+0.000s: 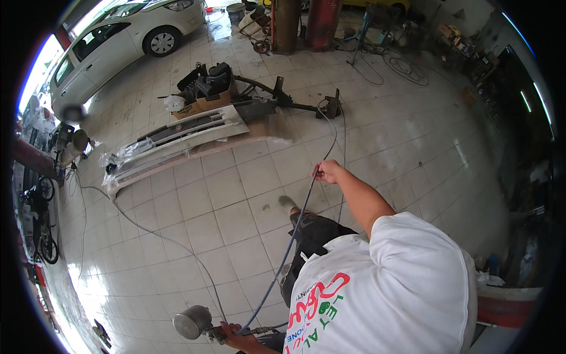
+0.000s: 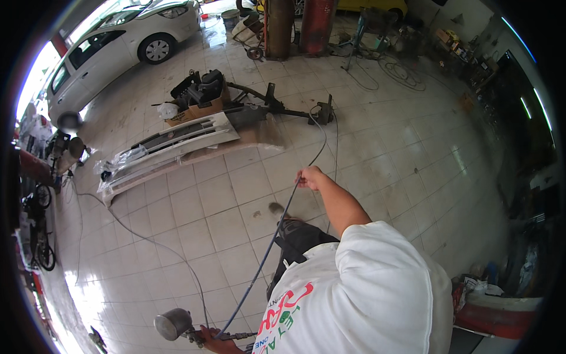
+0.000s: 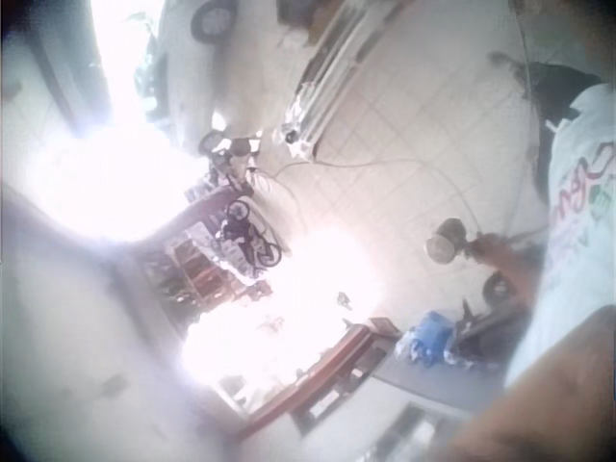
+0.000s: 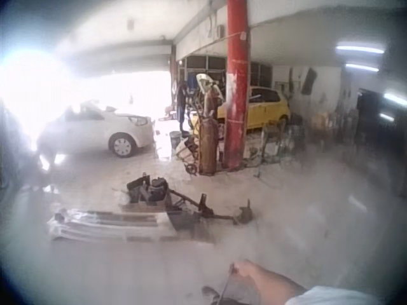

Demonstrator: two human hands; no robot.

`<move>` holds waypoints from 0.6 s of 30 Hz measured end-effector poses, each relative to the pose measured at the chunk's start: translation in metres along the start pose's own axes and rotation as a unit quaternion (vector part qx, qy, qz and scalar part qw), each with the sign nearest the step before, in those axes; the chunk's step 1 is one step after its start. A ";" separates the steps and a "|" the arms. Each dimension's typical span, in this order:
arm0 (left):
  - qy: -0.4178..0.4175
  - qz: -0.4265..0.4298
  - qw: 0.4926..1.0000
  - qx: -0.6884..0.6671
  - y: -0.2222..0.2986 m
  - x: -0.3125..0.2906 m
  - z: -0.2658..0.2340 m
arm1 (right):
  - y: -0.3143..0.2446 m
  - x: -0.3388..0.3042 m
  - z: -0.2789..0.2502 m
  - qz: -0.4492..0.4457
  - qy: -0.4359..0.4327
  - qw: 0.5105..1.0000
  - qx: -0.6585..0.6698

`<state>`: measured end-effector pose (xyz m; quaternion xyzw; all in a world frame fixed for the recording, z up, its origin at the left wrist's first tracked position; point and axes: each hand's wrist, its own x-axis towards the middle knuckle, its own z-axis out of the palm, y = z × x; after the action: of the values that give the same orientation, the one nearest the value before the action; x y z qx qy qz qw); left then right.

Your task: The person pours paint into a spray gun cup, walks to a green car bumper resting on tires, and spray-paints it white. The person moves around the bumper to cover multiple areas with even strokes.

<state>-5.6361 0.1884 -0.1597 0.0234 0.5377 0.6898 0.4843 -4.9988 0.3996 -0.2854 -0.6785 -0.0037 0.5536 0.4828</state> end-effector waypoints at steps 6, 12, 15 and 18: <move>0.130 0.099 0.951 0.262 -0.067 -0.070 0.112 | -0.139 0.154 0.000 0.033 0.051 0.996 0.061; 0.061 0.065 0.985 0.148 -0.212 -0.110 0.297 | -0.370 0.285 -0.125 -0.075 0.031 0.992 -0.101; 0.069 0.074 0.976 0.192 -0.265 -0.149 0.396 | -0.467 0.283 -0.164 -0.306 0.380 0.873 -0.016; -0.041 0.046 0.973 0.222 -0.300 -0.160 0.466 | -0.545 0.247 -0.268 -0.392 0.519 0.751 -0.111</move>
<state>-5.1002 0.3986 -0.1151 0.1834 0.6554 0.5733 0.4562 -4.4127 0.6493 -0.1318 -0.8491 -0.0794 -0.1261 0.5067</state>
